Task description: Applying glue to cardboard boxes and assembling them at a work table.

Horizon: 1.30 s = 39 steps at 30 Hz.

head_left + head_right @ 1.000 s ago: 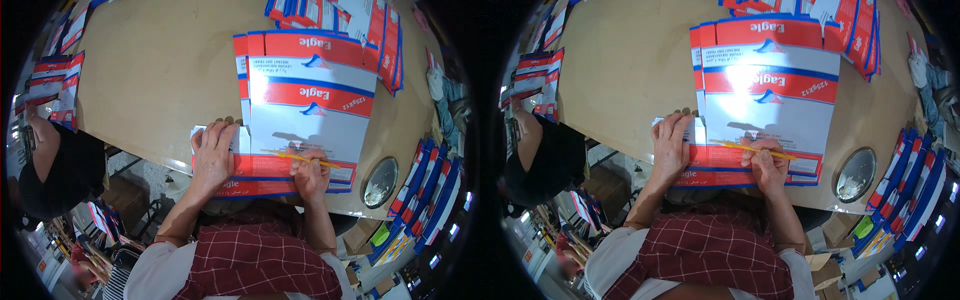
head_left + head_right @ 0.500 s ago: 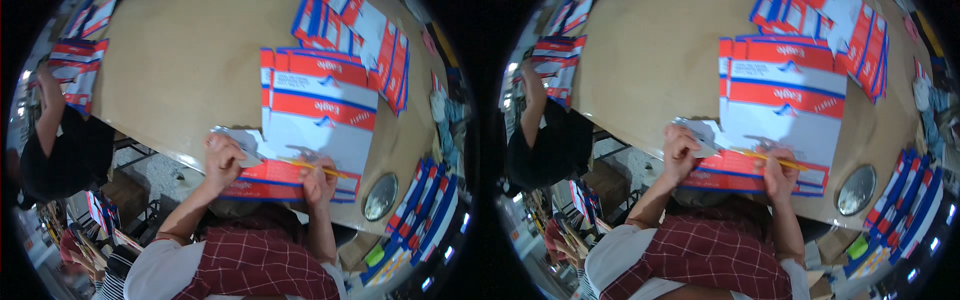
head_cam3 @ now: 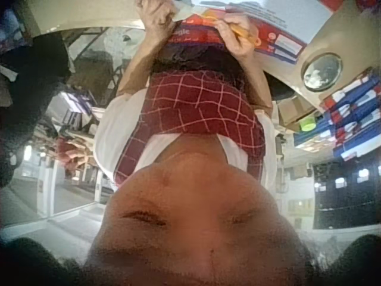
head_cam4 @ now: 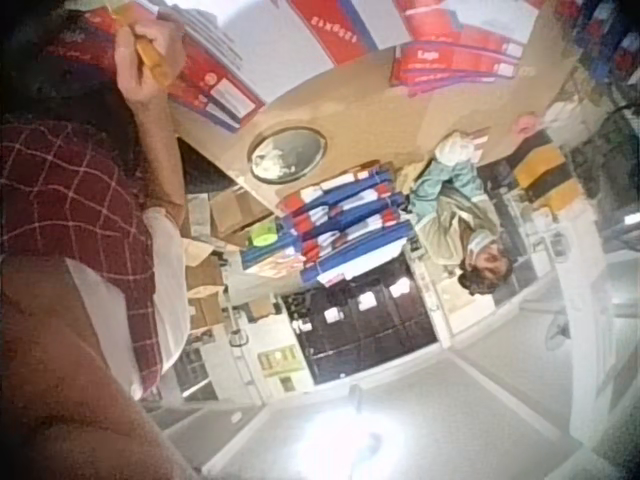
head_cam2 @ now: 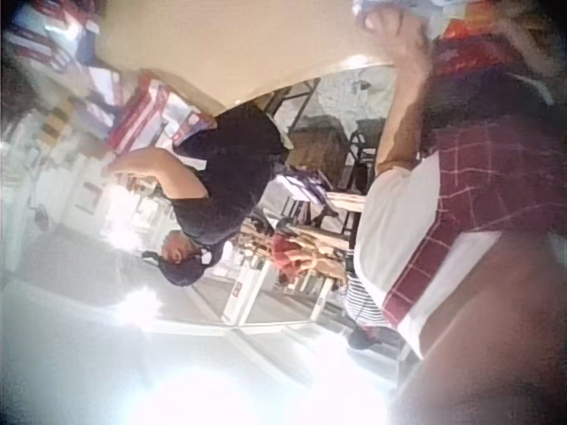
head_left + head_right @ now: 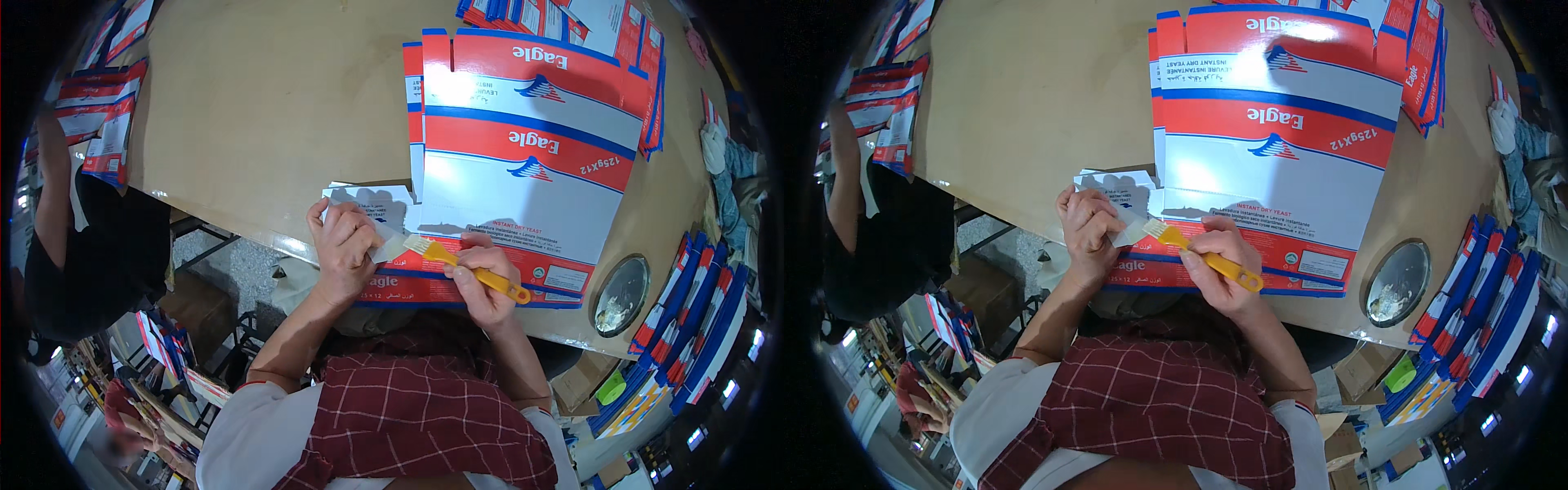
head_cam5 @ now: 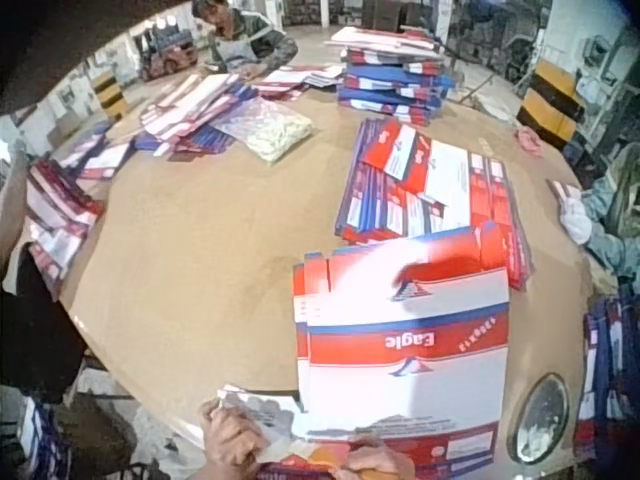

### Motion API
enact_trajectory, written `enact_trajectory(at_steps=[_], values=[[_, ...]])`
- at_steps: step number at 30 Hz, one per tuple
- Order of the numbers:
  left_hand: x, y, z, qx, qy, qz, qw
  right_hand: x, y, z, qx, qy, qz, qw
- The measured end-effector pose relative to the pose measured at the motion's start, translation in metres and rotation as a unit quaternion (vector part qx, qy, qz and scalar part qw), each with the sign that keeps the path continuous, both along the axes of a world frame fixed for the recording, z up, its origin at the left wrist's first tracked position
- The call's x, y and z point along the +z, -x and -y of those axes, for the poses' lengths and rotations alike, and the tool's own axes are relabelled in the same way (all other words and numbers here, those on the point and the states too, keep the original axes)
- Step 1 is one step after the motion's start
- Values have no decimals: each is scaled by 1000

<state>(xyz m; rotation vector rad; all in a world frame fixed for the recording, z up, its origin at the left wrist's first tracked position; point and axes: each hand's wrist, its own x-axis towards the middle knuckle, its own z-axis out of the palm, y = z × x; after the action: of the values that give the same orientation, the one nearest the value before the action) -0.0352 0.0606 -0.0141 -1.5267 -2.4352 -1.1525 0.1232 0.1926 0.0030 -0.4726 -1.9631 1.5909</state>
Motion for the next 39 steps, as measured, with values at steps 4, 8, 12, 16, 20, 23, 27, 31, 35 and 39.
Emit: enact_trajectory(at_steps=[4,8,12,16,20,23,27,31,35,39], values=[[-2,0,1,0,5,-18,1000,5,4,5,17,-39,3,999],[-1,-1,3,3,10,-24,1000,9,2,9,19,-68,8,997],[-2,-2,2,2,5,-24,1000,15,9,13,43,-102,1,994],[-3,-1,2,6,9,-32,999,25,8,14,26,-151,12,988],[-3,2,-5,9,5,-34,999,29,18,14,32,-165,2,986],[-2,5,-5,12,-4,-48,999,31,17,14,56,-167,45,983],[5,2,-2,3,-14,-44,999,36,19,25,14,-192,-2,981],[-3,-5,6,1,-29,-52,998,45,-3,20,24,-141,18,990],[-5,-9,9,-5,-25,-37,999,61,-59,-1,-158,-51,-59,984],[-10,-2,-1,-7,-42,-44,998,101,-117,-27,-436,-74,-124,888]])
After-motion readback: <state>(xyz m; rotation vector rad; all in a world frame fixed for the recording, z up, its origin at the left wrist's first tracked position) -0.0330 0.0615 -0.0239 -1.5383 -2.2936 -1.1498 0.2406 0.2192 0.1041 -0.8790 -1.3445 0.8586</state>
